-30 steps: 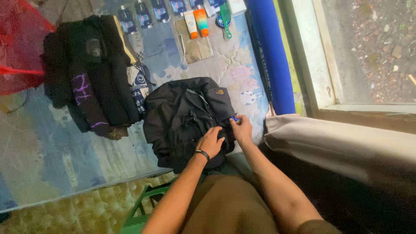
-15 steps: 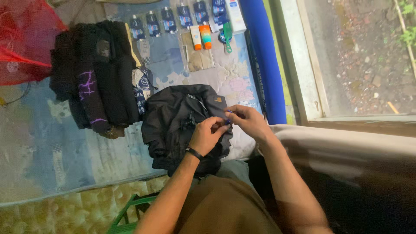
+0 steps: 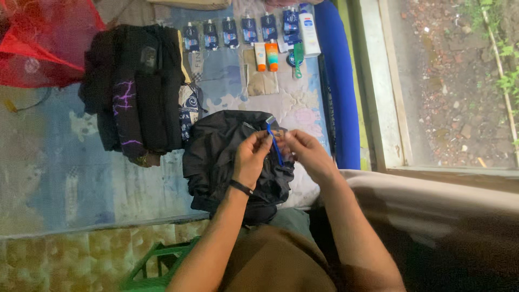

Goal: The person kneels on a bed, opens a black backpack, and removes folded clothing, toiletry tubes, and bottles, laying them out on the bed. They then place folded clothing items into a red mesh laundry basket.

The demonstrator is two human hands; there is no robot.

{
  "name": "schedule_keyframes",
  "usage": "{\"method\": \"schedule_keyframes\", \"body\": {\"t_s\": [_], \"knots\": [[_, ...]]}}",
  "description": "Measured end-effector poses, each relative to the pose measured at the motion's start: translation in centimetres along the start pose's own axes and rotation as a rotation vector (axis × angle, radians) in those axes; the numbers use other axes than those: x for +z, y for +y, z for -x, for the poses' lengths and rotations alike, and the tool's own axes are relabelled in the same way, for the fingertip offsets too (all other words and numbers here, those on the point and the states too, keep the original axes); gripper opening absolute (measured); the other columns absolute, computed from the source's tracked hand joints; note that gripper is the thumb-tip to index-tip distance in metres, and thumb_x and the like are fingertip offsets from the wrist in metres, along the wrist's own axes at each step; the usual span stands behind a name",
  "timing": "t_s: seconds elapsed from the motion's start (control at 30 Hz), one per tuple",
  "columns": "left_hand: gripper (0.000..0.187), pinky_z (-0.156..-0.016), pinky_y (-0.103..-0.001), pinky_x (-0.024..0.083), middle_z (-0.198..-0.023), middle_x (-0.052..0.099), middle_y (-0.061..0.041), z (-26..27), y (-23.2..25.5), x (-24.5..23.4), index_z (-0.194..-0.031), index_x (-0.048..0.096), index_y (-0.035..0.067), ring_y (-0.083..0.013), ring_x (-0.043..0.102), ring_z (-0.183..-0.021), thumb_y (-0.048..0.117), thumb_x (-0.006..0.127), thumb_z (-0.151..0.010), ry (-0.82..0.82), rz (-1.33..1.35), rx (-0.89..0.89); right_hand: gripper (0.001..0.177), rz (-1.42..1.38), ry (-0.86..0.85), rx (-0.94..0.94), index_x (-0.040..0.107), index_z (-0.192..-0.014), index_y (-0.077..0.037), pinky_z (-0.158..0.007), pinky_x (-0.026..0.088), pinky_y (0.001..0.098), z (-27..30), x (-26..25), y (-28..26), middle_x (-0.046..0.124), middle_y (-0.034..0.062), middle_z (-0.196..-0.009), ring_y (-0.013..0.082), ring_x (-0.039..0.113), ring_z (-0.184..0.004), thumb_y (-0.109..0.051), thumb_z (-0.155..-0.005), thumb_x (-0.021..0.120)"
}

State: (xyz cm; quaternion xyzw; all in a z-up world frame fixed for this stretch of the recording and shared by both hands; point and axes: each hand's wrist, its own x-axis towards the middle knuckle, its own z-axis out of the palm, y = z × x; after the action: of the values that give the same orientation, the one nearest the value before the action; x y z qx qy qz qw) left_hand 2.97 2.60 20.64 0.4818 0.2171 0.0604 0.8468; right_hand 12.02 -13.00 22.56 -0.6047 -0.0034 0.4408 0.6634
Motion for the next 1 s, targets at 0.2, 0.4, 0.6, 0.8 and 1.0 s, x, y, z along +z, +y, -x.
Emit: {"method": "schedule_keyframes", "body": {"t_s": [0.2, 0.4, 0.6, 0.8, 1.0], "knots": [[0.031, -0.094, -0.029, 0.052, -0.111, 0.077, -0.007, -2.6, 0.6, -1.1, -0.125, 0.071, 0.000, -0.0125, 0.067, -0.100, 0.020, 0.067, -0.102, -0.027, -0.055, -0.053, 0.014, -0.276, -0.028, -0.004, 0.068, -0.111, -0.005, -0.063, 0.039, 0.0234, -1.5, 0.6, 2.6, 0.058, -0.0034, -0.083, 0.0068, 0.047, -0.071, -0.012, -0.099, 0.070], [0.033, -0.101, -0.030, 0.051, -0.112, 0.075, -0.008, -6.4, -0.2, -2.3, -0.128, 0.069, -0.001, -0.0135, 0.068, -0.106, 0.018, 0.069, -0.100, -0.025, 0.004, -0.117, 0.025, -0.287, -0.010, 0.037, 0.066, -0.119, -0.007, -0.062, 0.039, 0.0208, -5.7, 0.1, 3.2, 0.065, -0.0038, -0.094, 0.0045, 0.050, -0.073, -0.009, -0.094, 0.070], [0.032, -0.096, -0.028, 0.054, -0.116, 0.076, -0.005, -13.2, -4.9, -4.5, -0.123, 0.067, 0.001, -0.0116, 0.070, -0.108, 0.015, 0.070, -0.094, 0.063, -0.011, -0.220, 0.021, -0.138, 0.234, 0.012, 0.068, -0.115, -0.005, -0.070, 0.048, 0.0217, -12.6, -1.0, 5.6, 0.070, 0.0003, -0.097, 0.0064, 0.062, -0.084, -0.006, -0.094, 0.072], [0.031, -0.076, -0.031, 0.060, -0.101, 0.079, -0.013, -22.0, -11.7, -5.8, -0.115, 0.071, -0.004, -0.0168, 0.075, -0.087, 0.014, 0.077, -0.090, 0.130, -0.342, -0.219, 0.014, 0.104, 0.513, -0.053, 0.068, -0.104, -0.002, -0.061, 0.051, 0.0260, -20.6, -2.6, 7.5, 0.071, 0.0021, -0.093, 0.0085, 0.065, -0.074, -0.006, -0.091, 0.069], [0.029, -0.075, -0.032, 0.061, -0.100, 0.079, -0.012, -31.1, -16.0, -5.7, -0.111, 0.073, 0.000, -0.0196, 0.078, -0.087, 0.018, 0.078, -0.089, 0.165, -0.582, -0.184, 0.017, 0.437, 0.714, -0.117, 0.069, -0.100, -0.001, -0.061, 0.055, 0.0299, -29.3, -5.4, 7.2, 0.075, 0.0081, -0.089, 0.0157, 0.069, -0.070, -0.012, -0.090, 0.074]]}}
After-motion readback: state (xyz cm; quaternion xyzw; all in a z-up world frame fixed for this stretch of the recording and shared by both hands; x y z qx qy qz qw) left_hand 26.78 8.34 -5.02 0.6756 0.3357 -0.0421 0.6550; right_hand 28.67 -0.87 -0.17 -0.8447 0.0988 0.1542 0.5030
